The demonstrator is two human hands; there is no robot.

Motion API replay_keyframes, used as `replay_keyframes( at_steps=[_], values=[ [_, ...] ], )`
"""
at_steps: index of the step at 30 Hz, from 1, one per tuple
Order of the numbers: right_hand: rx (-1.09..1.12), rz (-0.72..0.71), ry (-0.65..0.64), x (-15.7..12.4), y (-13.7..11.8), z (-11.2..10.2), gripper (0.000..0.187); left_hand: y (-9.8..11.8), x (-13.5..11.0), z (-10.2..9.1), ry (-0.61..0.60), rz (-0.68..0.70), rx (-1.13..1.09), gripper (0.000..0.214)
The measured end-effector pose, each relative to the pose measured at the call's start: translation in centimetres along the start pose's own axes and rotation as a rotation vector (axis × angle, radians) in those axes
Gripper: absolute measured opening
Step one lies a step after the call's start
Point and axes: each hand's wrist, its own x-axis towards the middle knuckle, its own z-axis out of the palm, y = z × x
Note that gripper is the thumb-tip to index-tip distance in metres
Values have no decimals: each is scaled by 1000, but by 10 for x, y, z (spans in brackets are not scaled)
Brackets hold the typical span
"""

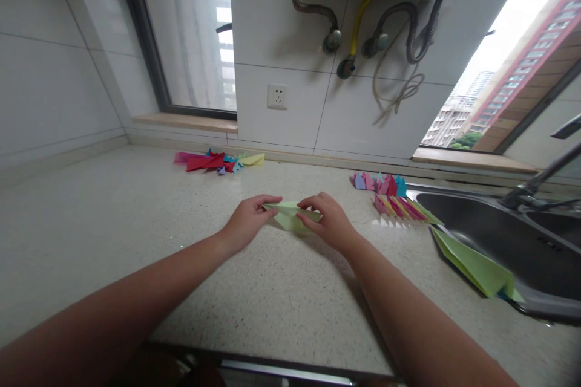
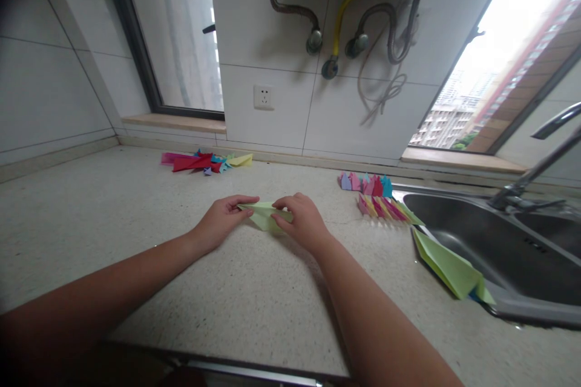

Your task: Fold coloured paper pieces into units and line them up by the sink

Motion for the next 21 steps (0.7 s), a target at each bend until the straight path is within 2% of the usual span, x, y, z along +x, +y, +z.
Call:
replay_keyframes(
  at_steps=[4,8,15,21],
  values=[
    [-97,-74,-18,1,-6,7,3,3,-2,4,-10,49,-7,36],
    [-156,-84,-9,3,-13,10,4,1,-1,6,-8,23,-85,45],
    [-211,-62,-3,3,-8,2,5,1,-3,8,-68,-58,-181,70],
    [-261,-33,2,2,-4,-4,7,3,-4,10,-99,-75,-184,76]
  ],
)
